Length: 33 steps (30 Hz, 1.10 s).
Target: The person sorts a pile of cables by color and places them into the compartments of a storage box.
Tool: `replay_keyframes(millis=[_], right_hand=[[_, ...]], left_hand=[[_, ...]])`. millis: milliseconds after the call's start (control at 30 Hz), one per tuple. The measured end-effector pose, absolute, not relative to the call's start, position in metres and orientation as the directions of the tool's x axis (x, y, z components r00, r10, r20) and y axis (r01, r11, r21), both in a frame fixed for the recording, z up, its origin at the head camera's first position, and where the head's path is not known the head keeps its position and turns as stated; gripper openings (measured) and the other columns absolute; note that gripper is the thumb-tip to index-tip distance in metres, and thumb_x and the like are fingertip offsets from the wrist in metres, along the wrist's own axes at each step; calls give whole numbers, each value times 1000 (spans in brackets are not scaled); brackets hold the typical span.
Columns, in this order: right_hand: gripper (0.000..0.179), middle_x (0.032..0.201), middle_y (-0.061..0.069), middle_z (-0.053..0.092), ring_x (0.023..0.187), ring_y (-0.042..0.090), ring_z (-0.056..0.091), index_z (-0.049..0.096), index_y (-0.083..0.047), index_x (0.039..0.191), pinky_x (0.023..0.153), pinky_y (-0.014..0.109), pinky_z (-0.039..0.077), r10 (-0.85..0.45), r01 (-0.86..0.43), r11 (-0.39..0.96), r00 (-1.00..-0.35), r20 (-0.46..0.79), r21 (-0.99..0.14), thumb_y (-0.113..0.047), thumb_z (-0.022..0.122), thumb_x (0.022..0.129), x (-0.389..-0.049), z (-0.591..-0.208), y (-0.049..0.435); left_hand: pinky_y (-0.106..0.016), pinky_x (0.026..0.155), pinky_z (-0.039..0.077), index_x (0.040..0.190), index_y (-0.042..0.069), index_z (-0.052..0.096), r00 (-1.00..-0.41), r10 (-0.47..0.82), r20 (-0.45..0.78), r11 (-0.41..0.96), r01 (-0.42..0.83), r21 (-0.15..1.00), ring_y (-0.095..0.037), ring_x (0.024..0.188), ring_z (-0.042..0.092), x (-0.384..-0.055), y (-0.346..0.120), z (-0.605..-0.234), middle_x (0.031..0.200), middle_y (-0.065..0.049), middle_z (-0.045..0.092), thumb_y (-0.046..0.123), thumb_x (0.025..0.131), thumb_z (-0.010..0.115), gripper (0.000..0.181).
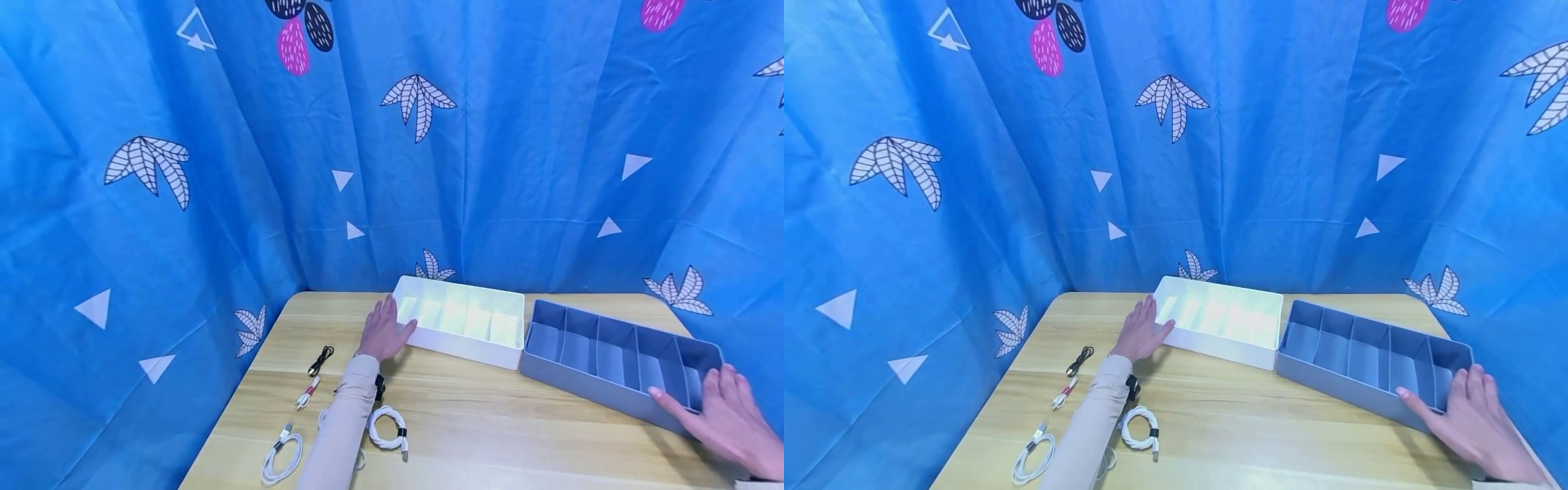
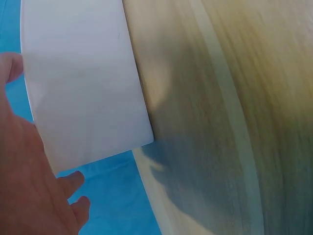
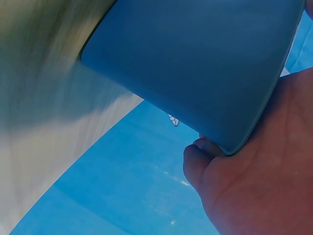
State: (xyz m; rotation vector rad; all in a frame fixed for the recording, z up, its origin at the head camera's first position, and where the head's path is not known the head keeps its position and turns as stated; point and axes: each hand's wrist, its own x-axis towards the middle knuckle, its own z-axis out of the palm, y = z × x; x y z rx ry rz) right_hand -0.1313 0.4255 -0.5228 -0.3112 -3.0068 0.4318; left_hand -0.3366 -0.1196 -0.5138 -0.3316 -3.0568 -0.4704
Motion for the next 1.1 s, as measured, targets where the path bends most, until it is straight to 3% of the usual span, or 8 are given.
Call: replay_keyframes(millis=[300, 600, 1100], right_hand=[[121, 137, 57, -17, 133, 65, -21, -3, 37, 132, 111, 74, -9, 189, 169, 937, -981, 37, -305, -69, 41, 93, -135, -522, 425], [120, 135, 56, -22, 130, 63, -29, -6, 37, 131, 108, 66, -26, 134, 127, 936, -991, -3, -328, -67, 39, 94, -141, -518, 423], [118, 140, 52, -25, 131, 60, -32, -7, 37, 130, 108, 63, -29, 86, 84, 931, -996, -10, -356, -65, 39, 95, -146, -510, 410]], left_hand=[[-51, 126, 14, 157, 4, 13, -979, 187, 78, 933, 202, 298, -32, 155, 5, -329, -126, -514, 168, -6, 3, 72, 94, 25, 94], [-51, 126, 14, 156, 2, 13, -981, 177, 79, 940, 192, 281, -33, 155, 5, -319, -135, -513, 167, -11, 5, 71, 95, 25, 93], [-52, 126, 13, 156, 1, 16, -984, 151, 95, 945, 172, 279, -34, 155, 6, -306, -147, -513, 167, -10, 7, 69, 95, 29, 92]])
